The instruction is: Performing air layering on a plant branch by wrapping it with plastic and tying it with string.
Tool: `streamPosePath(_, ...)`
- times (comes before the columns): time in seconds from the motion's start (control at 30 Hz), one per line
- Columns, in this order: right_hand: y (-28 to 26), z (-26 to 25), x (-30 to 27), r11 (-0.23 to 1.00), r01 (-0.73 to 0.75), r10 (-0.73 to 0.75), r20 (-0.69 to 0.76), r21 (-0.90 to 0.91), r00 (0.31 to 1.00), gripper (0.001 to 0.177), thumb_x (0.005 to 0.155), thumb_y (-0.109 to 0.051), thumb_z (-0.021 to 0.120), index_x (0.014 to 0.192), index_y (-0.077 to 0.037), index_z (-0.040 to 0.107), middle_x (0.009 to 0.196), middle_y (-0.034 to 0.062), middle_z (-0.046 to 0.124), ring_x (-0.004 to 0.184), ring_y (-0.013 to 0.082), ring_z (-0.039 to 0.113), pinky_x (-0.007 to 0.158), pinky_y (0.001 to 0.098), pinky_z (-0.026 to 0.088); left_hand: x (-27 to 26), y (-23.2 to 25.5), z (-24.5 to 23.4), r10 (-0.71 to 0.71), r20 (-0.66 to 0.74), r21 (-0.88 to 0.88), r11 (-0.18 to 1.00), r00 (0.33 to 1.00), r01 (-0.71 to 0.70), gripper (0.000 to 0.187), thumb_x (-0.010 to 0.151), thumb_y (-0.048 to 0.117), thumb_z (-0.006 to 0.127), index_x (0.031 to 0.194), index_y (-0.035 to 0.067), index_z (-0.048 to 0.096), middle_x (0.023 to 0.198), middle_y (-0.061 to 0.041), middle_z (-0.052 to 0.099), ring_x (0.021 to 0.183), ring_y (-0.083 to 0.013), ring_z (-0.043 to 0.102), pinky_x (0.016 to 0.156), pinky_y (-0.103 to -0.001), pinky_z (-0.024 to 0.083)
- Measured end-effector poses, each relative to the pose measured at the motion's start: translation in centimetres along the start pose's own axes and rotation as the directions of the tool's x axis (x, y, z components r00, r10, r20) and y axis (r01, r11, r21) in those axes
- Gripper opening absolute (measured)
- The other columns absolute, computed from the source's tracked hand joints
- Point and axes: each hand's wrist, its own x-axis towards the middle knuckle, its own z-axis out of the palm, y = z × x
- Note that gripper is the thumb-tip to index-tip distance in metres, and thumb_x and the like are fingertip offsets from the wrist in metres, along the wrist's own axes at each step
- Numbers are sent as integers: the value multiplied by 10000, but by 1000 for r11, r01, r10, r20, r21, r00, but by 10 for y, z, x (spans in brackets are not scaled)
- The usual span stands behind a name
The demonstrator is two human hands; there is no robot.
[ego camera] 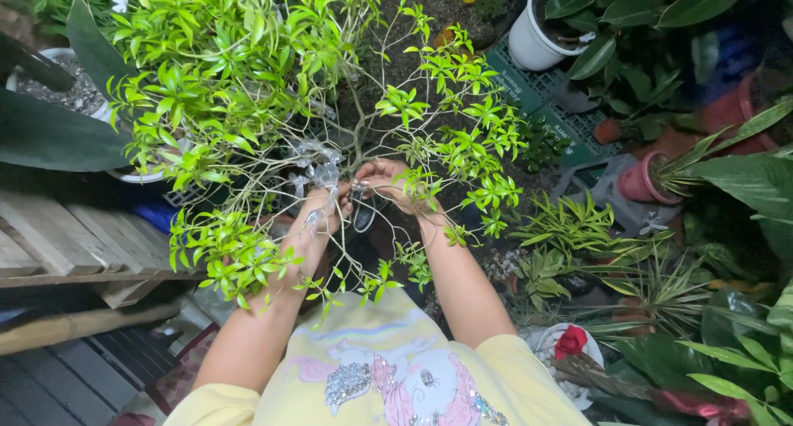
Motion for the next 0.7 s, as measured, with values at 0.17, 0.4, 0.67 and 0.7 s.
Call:
streamPosePath(0.17,-5,4,-4,998,-56,55,-75,-8,996,191,940,-74,698,1098,33,679,989,87,730,887,150,699,803,294,578,-26,7,17,56,-24,82,995,998,-53,95,888,112,775,854,83,692,704,14,617,567,-98,545,494,-229,446)
streamPosePath(0.4,14,-11,8,972,8,-29,-87,-237,996,157,958,-118,685,1010,29,669,904,72,680,781,142,635,712,282,561,-47,9,34,183,-31,195,965,983,-174,103,884,135,771,930,50,737,761,23,671,602,-78,562,502,-199,424)
streamPosePath(0.67,36,-22,9,975,26,-66,-174,-221,982,150,1014,-154,590,1037,-6,582,923,77,654,785,164,657,682,306,583,-36,-15,22,383,-121,320,889,916,-329,121,886,129,763,955,34,740,803,-15,708,632,-98,620,532,-227,458)
streamPosePath(0.7,42,-26,10,985,57,-87,-184,-161,979,155,1016,-157,601,1044,-7,573,917,80,645,793,169,654,686,320,590,-36,-17,19,440,-113,395,843,891,-366,131,888,142,746,967,38,744,808,-15,712,627,-100,620,534,-234,467)
